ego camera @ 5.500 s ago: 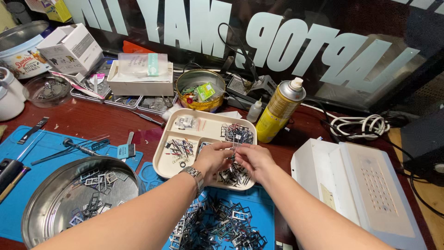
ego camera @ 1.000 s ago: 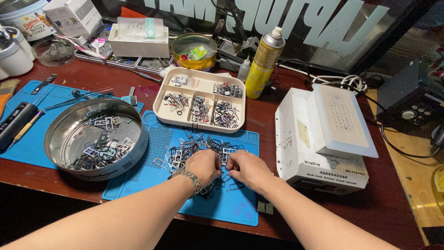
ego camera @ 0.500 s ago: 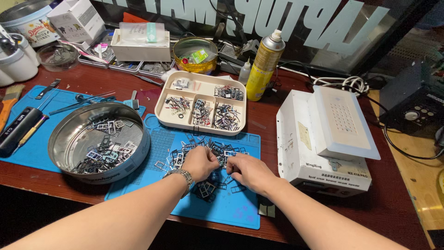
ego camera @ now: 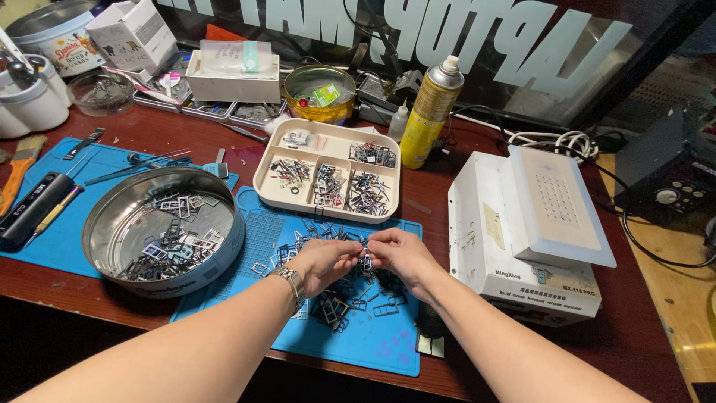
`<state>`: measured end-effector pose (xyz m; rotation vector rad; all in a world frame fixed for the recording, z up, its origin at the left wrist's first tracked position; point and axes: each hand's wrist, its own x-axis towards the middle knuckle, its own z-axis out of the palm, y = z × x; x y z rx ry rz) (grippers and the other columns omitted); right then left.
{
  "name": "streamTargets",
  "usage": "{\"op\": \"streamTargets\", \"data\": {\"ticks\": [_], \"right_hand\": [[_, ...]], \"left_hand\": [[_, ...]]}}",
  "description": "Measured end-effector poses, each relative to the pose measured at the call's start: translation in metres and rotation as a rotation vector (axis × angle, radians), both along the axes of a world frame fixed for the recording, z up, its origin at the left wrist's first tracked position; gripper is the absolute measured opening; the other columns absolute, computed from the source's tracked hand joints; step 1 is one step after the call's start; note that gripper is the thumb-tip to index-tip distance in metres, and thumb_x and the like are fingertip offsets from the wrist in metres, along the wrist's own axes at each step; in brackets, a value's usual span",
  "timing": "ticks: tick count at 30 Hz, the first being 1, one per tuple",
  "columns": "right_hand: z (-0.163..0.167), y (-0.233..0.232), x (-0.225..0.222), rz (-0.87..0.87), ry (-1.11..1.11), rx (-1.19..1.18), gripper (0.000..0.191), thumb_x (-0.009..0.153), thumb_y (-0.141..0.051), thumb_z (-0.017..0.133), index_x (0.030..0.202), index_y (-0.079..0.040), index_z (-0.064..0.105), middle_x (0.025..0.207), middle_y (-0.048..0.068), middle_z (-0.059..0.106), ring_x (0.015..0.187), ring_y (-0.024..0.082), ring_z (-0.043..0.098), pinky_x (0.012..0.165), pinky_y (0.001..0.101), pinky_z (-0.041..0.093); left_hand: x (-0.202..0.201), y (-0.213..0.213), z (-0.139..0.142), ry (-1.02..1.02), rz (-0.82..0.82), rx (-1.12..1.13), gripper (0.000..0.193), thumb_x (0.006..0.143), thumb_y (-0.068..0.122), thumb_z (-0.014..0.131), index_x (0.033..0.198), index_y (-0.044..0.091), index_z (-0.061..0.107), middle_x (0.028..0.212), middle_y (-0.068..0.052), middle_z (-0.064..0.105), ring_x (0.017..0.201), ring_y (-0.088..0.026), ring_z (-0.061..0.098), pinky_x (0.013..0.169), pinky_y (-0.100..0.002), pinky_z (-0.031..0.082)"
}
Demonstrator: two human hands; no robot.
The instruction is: The person repeatedly picks up small metal frames and electronic components from a blue cutting mat and a metal bowl, then places them into a compartmentalized tray. The person handles the items one at a time, sorting them into different sections of the tray.
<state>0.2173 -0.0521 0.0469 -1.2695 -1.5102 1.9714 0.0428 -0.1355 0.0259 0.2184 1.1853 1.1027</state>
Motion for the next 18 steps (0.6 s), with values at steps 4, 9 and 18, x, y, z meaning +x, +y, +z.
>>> {"op": "streamTargets", "data": {"ticks": [4,9,18], "right_hand": [[0.004,0.004,-0.001,0.076,0.015,-0.017,0.031,0.093,-0.009,0.068,0.123,-0.001,0.068,0.097,0.006,0.073,0.079,0.009,0.066,0.075,0.0211,0.058],[0.003,0.005,-0.007,0.024,-0.003,-0.005,0.027,0.094,-0.010,0.069,0.119,0.001,0.069,0.098,0.006,0.072,0.081,0.010,0.067,0.077,0.0221,0.059],[-0.024,0.022,-0.019,-0.195,0.120,-0.258,0.019,0.100,-0.019,0.063,0.105,-0.001,0.067,0.093,0.004,0.067,0.079,0.009,0.062,0.076,0.0233,0.058]], "left_hand": [[-0.003,0.000,0.004,-0.026,-0.026,0.042,0.013,0.090,0.006,0.073,0.100,-0.002,0.071,0.089,-0.005,0.073,0.075,-0.009,0.067,0.068,-0.017,0.058],[-0.004,0.010,0.001,-0.078,0.033,0.016,0.015,0.086,-0.001,0.076,0.099,-0.004,0.069,0.094,-0.008,0.073,0.082,-0.011,0.072,0.077,-0.018,0.061],[-0.009,0.040,-0.003,0.168,-0.001,0.045,0.020,0.083,-0.001,0.078,0.099,-0.005,0.066,0.097,-0.014,0.073,0.081,-0.020,0.074,0.079,-0.027,0.065]]}}
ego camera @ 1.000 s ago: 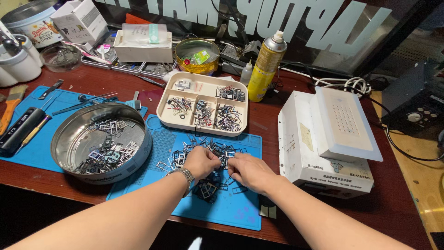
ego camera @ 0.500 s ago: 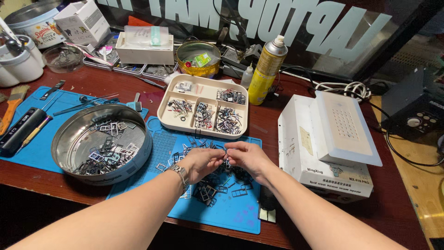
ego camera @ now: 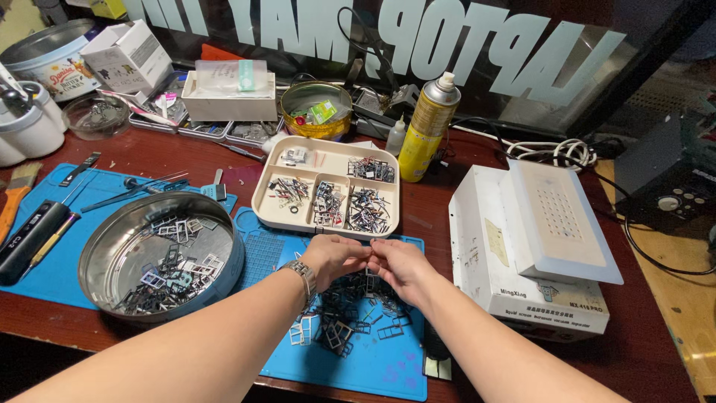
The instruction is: The person repeatedly picks up small metal frames and electronic components from a blue cutting mat and a metal bowl, then places them into a compartmentalized tray. The person handles the items one at a time, sorting them into different sections of the tray.
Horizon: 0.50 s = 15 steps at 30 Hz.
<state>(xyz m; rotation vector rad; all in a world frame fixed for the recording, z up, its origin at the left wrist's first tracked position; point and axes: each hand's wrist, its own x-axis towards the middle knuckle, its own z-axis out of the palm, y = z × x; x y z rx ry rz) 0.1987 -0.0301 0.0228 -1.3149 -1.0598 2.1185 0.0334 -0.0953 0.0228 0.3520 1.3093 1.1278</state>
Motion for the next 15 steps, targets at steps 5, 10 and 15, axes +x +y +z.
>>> {"op": "streamTargets", "data": {"ticks": [5,10,15], "right_hand": [[0.004,0.038,-0.005,-0.076,-0.122,0.054,0.015,0.096,-0.006,0.065,0.105,0.003,0.071,0.088,0.008,0.070,0.071,0.011,0.065,0.066,0.0227,0.057],[0.025,0.063,-0.016,-0.035,-0.445,0.431,0.016,0.091,-0.001,0.068,0.104,0.005,0.074,0.084,0.010,0.075,0.067,0.014,0.070,0.061,0.0256,0.059],[0.042,0.074,-0.023,0.133,-0.794,0.695,0.023,0.093,-0.004,0.063,0.111,-0.003,0.077,0.082,0.013,0.078,0.067,0.016,0.073,0.064,0.0259,0.056]], "left_hand": [[-0.006,0.024,0.005,0.045,-0.086,0.060,0.020,0.088,0.003,0.073,0.105,-0.008,0.070,0.096,-0.014,0.075,0.079,-0.019,0.073,0.075,-0.028,0.064],[-0.005,0.057,0.001,0.067,-0.134,0.058,0.026,0.092,0.002,0.064,0.116,-0.002,0.072,0.101,-0.010,0.074,0.084,-0.019,0.073,0.077,-0.029,0.063],[-0.010,0.074,-0.006,0.085,-0.177,0.030,0.030,0.095,0.003,0.057,0.123,0.001,0.070,0.109,-0.006,0.072,0.090,-0.016,0.068,0.080,-0.031,0.062]]}}
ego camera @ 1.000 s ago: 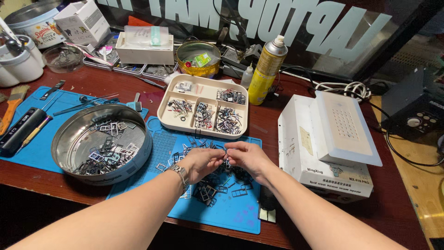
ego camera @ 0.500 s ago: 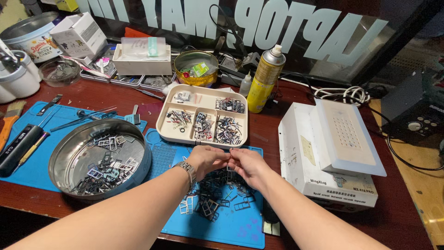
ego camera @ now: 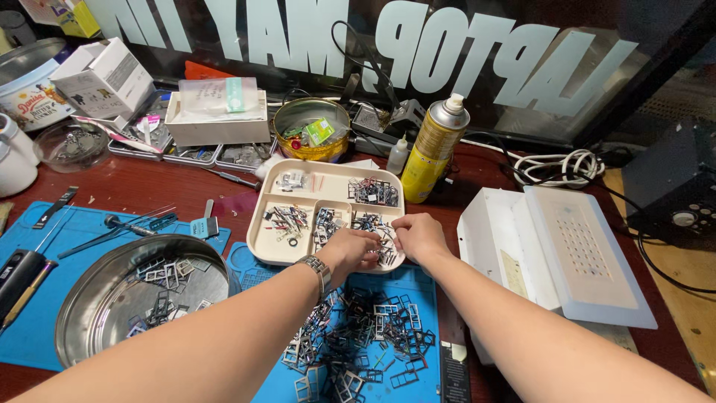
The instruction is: The person repeatedly picks up small metal frames and electronic components from a blue cutting mat and a metal bowl, then places them into a compartmentalized tray. The person handles the items one at a time, sorting them into different sections of the tray.
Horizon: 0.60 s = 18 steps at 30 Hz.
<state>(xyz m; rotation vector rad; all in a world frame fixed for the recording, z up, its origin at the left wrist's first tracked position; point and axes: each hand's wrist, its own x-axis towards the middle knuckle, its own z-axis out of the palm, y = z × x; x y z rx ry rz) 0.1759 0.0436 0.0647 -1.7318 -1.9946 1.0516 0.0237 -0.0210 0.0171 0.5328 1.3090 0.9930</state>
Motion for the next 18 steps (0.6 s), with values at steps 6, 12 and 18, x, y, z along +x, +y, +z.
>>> {"op": "streamTargets", "data": {"ticks": [6,12,18], "right_hand": [[0.000,-0.010,0.007,-0.122,0.285,-0.123,0.023,0.093,-0.007,0.062,0.109,-0.002,0.077,0.087,0.008,0.080,0.070,0.014,0.076,0.066,0.0260,0.062],[-0.003,-0.046,0.024,-0.040,0.256,-0.165,0.021,0.094,-0.022,0.070,0.097,-0.002,0.076,0.078,0.004,0.074,0.063,0.010,0.063,0.059,0.0253,0.053],[-0.014,-0.088,0.048,0.198,0.170,-0.250,0.016,0.090,-0.017,0.074,0.091,-0.001,0.073,0.078,0.003,0.073,0.066,0.009,0.065,0.061,0.0247,0.053]], "left_hand": [[-0.001,-0.011,0.002,0.037,0.026,0.099,0.023,0.096,0.013,0.066,0.110,-0.003,0.073,0.095,-0.007,0.075,0.076,-0.013,0.068,0.071,-0.027,0.059],[0.014,-0.042,0.003,0.193,0.044,0.079,0.026,0.095,0.023,0.067,0.092,-0.002,0.072,0.082,-0.007,0.075,0.066,-0.014,0.069,0.062,-0.027,0.059],[0.026,-0.094,-0.003,0.702,-0.092,0.102,0.023,0.085,0.025,0.075,0.079,0.003,0.076,0.076,-0.010,0.078,0.068,-0.018,0.074,0.068,-0.031,0.058]]}}
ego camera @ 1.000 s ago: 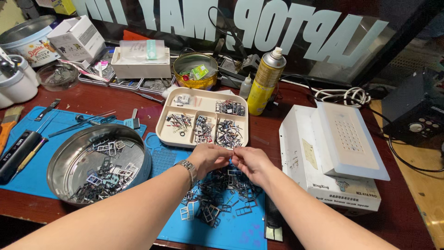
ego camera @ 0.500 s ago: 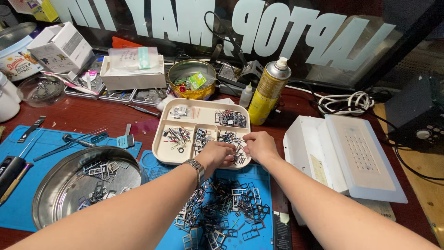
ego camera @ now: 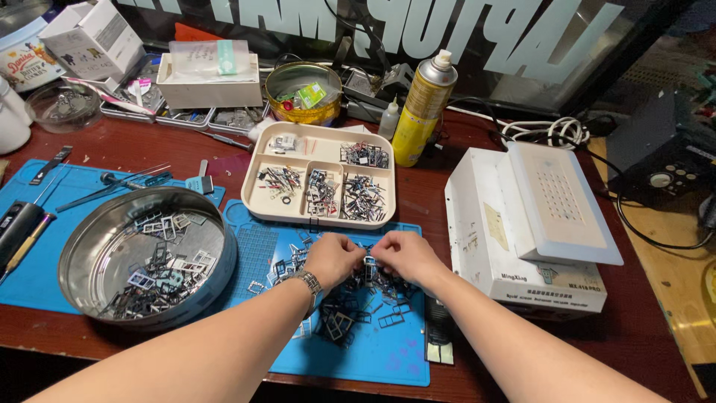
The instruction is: The person repeatedly picks up small metal frames and electronic components from a blue cutting mat and a metal bowl, then places them into a compartmentalized tray. The person handles the items one at a time, sorting them into different sections of the tray.
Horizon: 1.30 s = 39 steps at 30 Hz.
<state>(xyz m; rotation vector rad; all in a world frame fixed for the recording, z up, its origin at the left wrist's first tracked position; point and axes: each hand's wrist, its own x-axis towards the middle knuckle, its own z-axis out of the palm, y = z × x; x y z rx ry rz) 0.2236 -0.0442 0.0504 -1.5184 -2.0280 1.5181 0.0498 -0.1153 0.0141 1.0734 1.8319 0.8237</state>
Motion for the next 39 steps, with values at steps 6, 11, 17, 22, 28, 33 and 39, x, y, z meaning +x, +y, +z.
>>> {"op": "streamTargets", "data": {"ticks": [6,11,17,22,28,33,39], "right_hand": [[0.013,-0.028,0.020,0.423,-0.162,0.142,0.018,0.076,-0.009,0.081,0.093,-0.009,0.074,0.081,0.003,0.070,0.075,0.014,0.066,0.069,0.0299,0.055],[0.032,-0.042,0.012,0.560,-0.262,0.395,0.019,0.077,-0.015,0.081,0.091,-0.011,0.070,0.086,0.005,0.066,0.087,0.023,0.064,0.078,0.0384,0.053],[0.036,-0.043,0.003,0.764,-0.315,0.607,0.010,0.080,-0.016,0.075,0.082,-0.010,0.067,0.091,0.008,0.067,0.097,0.031,0.062,0.084,0.0447,0.051],[0.031,-0.039,0.004,0.679,-0.323,0.521,0.010,0.082,-0.013,0.070,0.081,-0.005,0.064,0.087,0.010,0.067,0.088,0.029,0.064,0.080,0.0411,0.053],[0.025,-0.035,0.019,0.401,-0.153,0.184,0.010,0.083,-0.008,0.071,0.089,-0.003,0.066,0.077,0.008,0.069,0.070,0.020,0.065,0.067,0.0338,0.055],[0.022,-0.046,0.022,0.479,-0.179,0.245,0.014,0.079,-0.006,0.070,0.093,-0.005,0.066,0.078,0.009,0.070,0.073,0.021,0.068,0.069,0.0348,0.056],[0.031,-0.054,0.019,0.611,-0.247,0.470,0.008,0.079,-0.009,0.069,0.083,-0.004,0.064,0.082,0.014,0.070,0.082,0.034,0.067,0.075,0.0439,0.054]], "left_hand": [[0.008,-0.029,0.003,0.177,-0.006,0.056,0.009,0.074,0.016,0.076,0.079,0.009,0.077,0.078,-0.011,0.077,0.077,-0.023,0.076,0.078,-0.036,0.059],[0.009,-0.043,0.013,0.286,-0.101,0.009,0.008,0.071,0.014,0.079,0.079,0.011,0.079,0.082,-0.011,0.078,0.082,-0.025,0.076,0.082,-0.037,0.059],[0.012,-0.054,0.027,0.317,-0.130,-0.076,0.010,0.071,0.017,0.082,0.080,0.013,0.079,0.085,-0.011,0.078,0.085,-0.025,0.075,0.085,-0.038,0.058],[0.014,-0.057,0.035,0.301,-0.136,-0.104,0.008,0.074,0.016,0.080,0.081,0.013,0.079,0.085,-0.011,0.079,0.084,-0.024,0.077,0.085,-0.037,0.059],[0.020,-0.054,0.040,0.306,-0.132,-0.088,0.008,0.076,0.015,0.080,0.084,0.014,0.079,0.087,-0.009,0.078,0.087,-0.024,0.076,0.086,-0.037,0.059],[0.028,-0.050,0.041,0.358,-0.183,-0.063,0.013,0.074,0.015,0.082,0.087,0.016,0.078,0.092,-0.006,0.078,0.093,-0.024,0.074,0.088,-0.039,0.057],[0.027,-0.044,0.035,0.461,-0.309,-0.016,0.010,0.073,0.016,0.081,0.083,0.020,0.080,0.093,-0.005,0.077,0.095,-0.025,0.073,0.089,-0.040,0.057]]}}
